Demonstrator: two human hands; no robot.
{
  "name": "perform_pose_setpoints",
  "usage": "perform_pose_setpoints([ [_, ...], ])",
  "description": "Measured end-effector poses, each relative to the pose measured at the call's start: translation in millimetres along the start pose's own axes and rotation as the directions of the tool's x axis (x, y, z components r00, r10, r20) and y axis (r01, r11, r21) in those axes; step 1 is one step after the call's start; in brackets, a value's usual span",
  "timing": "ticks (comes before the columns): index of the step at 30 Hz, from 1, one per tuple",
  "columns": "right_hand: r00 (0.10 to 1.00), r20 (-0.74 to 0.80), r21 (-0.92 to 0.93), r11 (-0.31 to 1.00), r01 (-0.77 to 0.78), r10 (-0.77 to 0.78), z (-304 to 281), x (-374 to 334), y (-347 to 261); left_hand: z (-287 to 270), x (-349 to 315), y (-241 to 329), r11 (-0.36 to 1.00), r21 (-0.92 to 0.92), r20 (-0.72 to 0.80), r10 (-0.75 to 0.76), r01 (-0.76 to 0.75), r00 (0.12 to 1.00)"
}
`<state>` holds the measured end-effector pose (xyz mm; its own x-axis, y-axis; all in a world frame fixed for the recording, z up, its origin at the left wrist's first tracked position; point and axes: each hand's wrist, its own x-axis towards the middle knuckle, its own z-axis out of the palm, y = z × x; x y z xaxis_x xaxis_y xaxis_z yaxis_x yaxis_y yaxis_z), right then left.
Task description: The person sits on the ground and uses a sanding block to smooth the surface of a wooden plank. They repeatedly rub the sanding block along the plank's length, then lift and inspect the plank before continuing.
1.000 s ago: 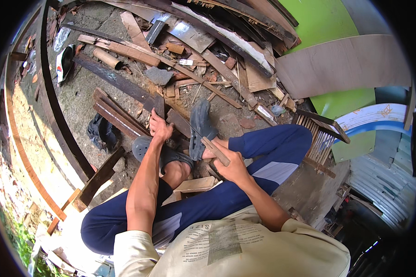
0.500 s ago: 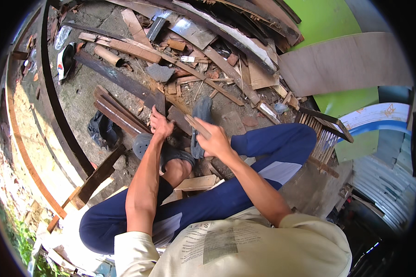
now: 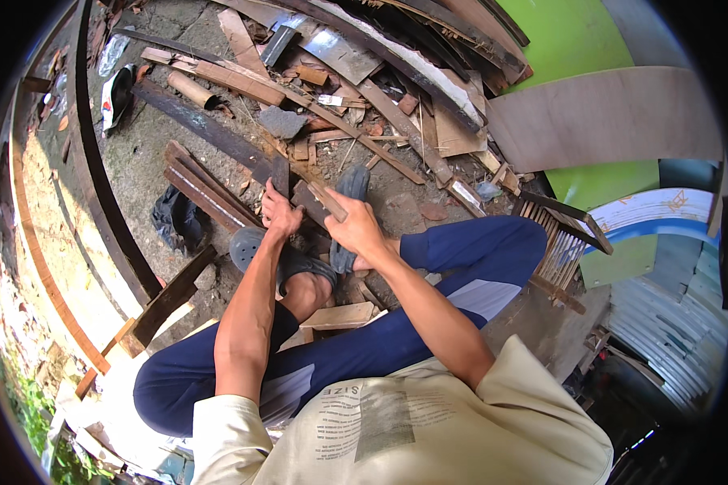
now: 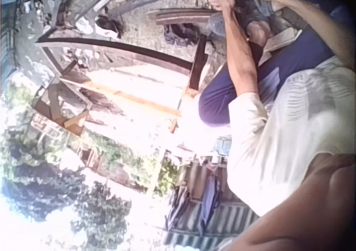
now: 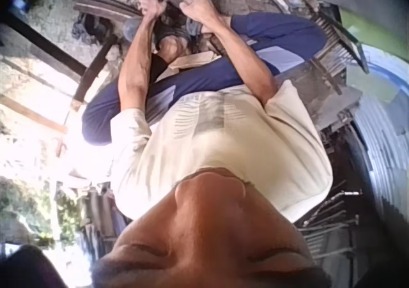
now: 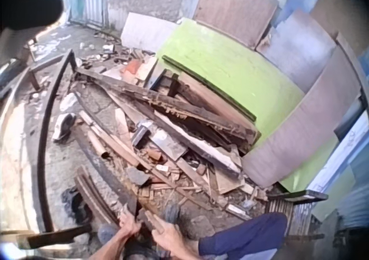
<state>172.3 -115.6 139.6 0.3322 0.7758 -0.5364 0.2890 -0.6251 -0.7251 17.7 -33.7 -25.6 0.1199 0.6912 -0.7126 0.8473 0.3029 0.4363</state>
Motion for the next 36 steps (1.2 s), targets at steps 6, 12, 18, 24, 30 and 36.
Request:
perform_pose_setpoints([
  [6,0.989,-0.029,0.068,0.987,0.146,-0.144,-27,-68,31,2,7,-7,0.998,0.041,-0.029,-0.053,0.055,0.998],
  [12,0.999,0.049,-0.019,1.000,0.002,-0.001,-17,-10,-19,3,10,-8,0.997,0.054,-0.040,-0.046,0.048,0.998],
  [18,0.998,0.009,-0.028,0.998,0.059,-0.059,-40,-63,-4,2,13,-10,0.996,0.066,-0.021,-0.050,0.052,0.999],
  [24,0.995,-0.013,-0.055,0.994,0.096,-0.097,-20,-33,-15,4,17,-24,0.999,0.050,-0.026,-0.017,0.018,1.000],
  [30,0.990,-0.007,-0.023,0.990,0.137,-0.138,-46,-38,-14,1,15,-12,0.997,0.078,-0.017,0.023,-0.022,1.000],
  [36,0.806,-0.328,-0.172,0.870,0.463,-0.494,-7,-59,31,0,17,-15,0.996,0.085,-0.033,0.035,-0.032,0.999],
])
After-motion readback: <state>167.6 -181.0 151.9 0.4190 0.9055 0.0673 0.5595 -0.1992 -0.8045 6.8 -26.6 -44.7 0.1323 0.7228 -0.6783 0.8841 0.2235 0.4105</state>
